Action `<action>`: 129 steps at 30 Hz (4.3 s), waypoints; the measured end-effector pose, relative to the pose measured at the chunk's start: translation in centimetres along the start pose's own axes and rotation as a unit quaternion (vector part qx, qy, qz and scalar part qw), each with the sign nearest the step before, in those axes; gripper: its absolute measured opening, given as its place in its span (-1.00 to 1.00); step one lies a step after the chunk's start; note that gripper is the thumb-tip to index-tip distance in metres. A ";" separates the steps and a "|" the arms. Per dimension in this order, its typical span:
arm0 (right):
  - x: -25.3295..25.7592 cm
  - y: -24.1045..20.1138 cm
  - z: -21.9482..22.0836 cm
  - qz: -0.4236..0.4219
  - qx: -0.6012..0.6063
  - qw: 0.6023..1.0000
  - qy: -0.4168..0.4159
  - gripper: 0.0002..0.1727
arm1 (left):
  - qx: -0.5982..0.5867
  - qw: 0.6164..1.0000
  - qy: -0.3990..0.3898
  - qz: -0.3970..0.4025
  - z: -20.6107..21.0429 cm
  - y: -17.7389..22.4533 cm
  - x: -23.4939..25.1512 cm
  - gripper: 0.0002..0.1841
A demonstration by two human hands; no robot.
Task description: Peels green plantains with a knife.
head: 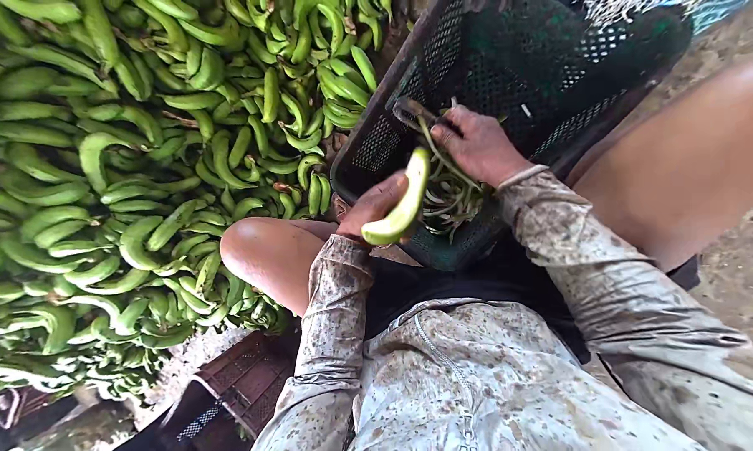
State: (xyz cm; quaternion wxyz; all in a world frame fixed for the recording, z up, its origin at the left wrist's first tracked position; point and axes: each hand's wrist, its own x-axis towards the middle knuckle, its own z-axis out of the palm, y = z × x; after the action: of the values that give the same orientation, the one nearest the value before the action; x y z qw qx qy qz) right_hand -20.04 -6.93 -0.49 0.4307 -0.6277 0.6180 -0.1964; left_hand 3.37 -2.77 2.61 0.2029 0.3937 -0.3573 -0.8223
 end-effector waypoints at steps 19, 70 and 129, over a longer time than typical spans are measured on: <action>-4.8 -1.0 5.1 -0.089 0.014 0.996 -0.009 -0.39 | -0.233 0.814 0.444 0.294 -0.7 0.0 3.7 -0.55; -3.9 -0.6 5.5 -0.149 0.054 0.983 0.095 -0.45 | -0.467 0.780 0.366 0.200 -0.5 1.2 4.1 -0.55; -0.7 1.3 0.3 0.065 0.061 0.994 0.060 -0.46 | -0.115 0.973 0.160 0.116 0.3 -1.0 1.7 -0.53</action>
State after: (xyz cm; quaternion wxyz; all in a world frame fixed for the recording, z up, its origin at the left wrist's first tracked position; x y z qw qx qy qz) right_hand -20.66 -6.03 -1.46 0.4426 -0.5457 0.6688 -0.2426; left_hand 1.98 -3.01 1.10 0.3954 0.4500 -0.2662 -0.7552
